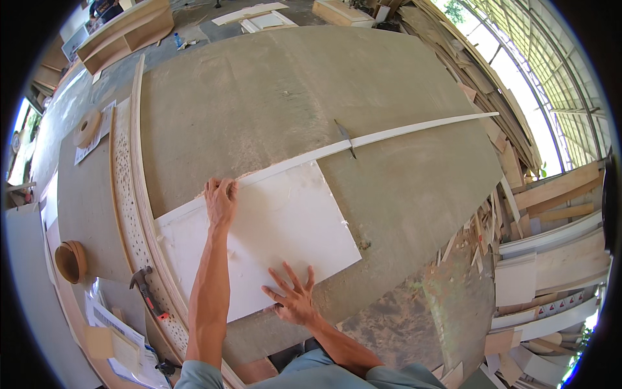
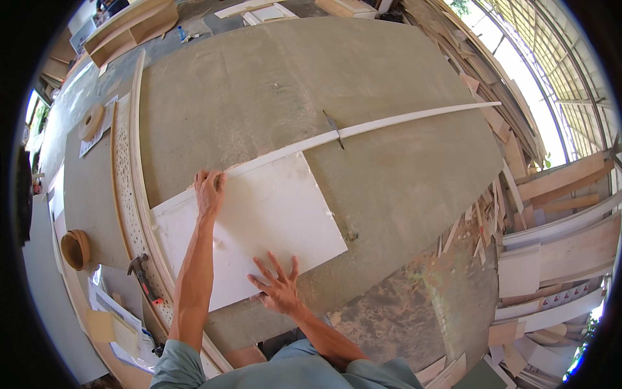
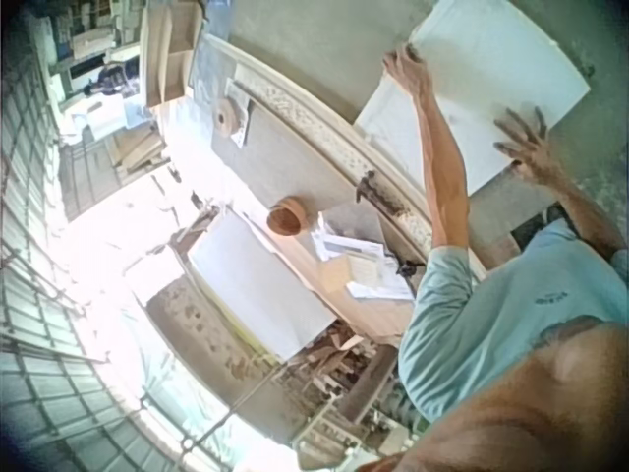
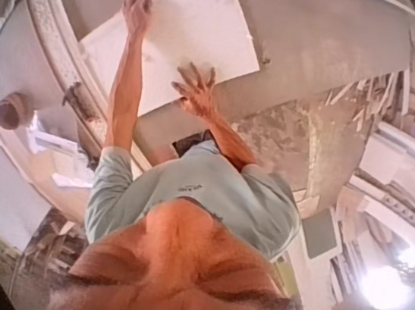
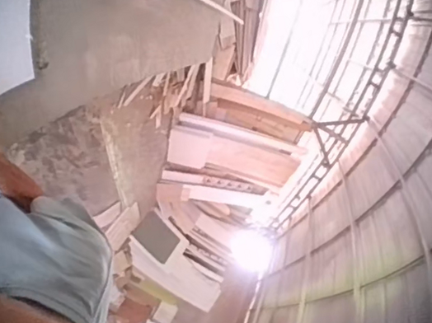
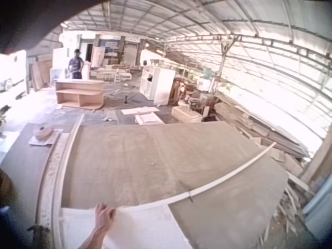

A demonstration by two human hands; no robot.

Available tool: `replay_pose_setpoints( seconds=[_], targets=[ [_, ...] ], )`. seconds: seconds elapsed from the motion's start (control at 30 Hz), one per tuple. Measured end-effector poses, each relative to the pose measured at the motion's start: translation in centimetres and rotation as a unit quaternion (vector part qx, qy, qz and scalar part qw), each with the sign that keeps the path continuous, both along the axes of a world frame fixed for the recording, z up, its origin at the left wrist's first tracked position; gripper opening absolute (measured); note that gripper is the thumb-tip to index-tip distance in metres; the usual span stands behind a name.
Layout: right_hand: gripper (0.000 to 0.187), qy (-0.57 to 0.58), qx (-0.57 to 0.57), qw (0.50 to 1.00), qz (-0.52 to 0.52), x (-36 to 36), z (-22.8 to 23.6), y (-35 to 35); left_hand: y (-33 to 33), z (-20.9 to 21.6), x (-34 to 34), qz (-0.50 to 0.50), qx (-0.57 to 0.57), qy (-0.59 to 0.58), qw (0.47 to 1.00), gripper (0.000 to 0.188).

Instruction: The person applies glue to long wood strips on a workbench, then gathers several strips and moves them to another pile of plywood boards on the floor.

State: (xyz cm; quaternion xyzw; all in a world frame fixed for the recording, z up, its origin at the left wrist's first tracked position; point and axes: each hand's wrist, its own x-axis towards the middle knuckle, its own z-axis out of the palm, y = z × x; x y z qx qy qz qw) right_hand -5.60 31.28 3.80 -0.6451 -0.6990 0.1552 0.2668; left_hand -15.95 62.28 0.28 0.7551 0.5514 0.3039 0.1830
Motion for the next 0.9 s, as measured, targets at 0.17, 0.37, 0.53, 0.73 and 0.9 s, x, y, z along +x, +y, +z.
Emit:
replay_pose_setpoints(
  seconds=[0.17,0.37,0.53,0.73,0.9],
  targets=[
    [0.075,0.007,-0.029,1.000,0.000,0.2,0.0,-2.0,-1.6,-0.4,0.3,-0.001,0.024,-0.001,1.000,0.014],
    [0.071,-0.013,-0.023,1.000,-0.001,0.4,0.3,-5.4,-5.5,-0.7,0.2,0.006,0.050,-0.019,0.999,0.012],
    [0.069,-0.044,-0.021,0.999,0.001,-0.1,-0.2,-8.1,-8.2,-1.3,0.4,-0.006,0.032,-0.013,0.999,0.014],
    [0.063,-0.113,-0.019,0.993,0.033,-1.7,-2.1,-10.5,-10.6,-1.3,-0.9,-0.021,0.026,0.054,0.998,0.027],
    [0.063,-0.142,0.014,0.989,0.042,-1.2,-4.3,-10.8,-10.9,4.9,-2.4,-0.043,0.054,0.007,0.998,0.019]
  ],
)
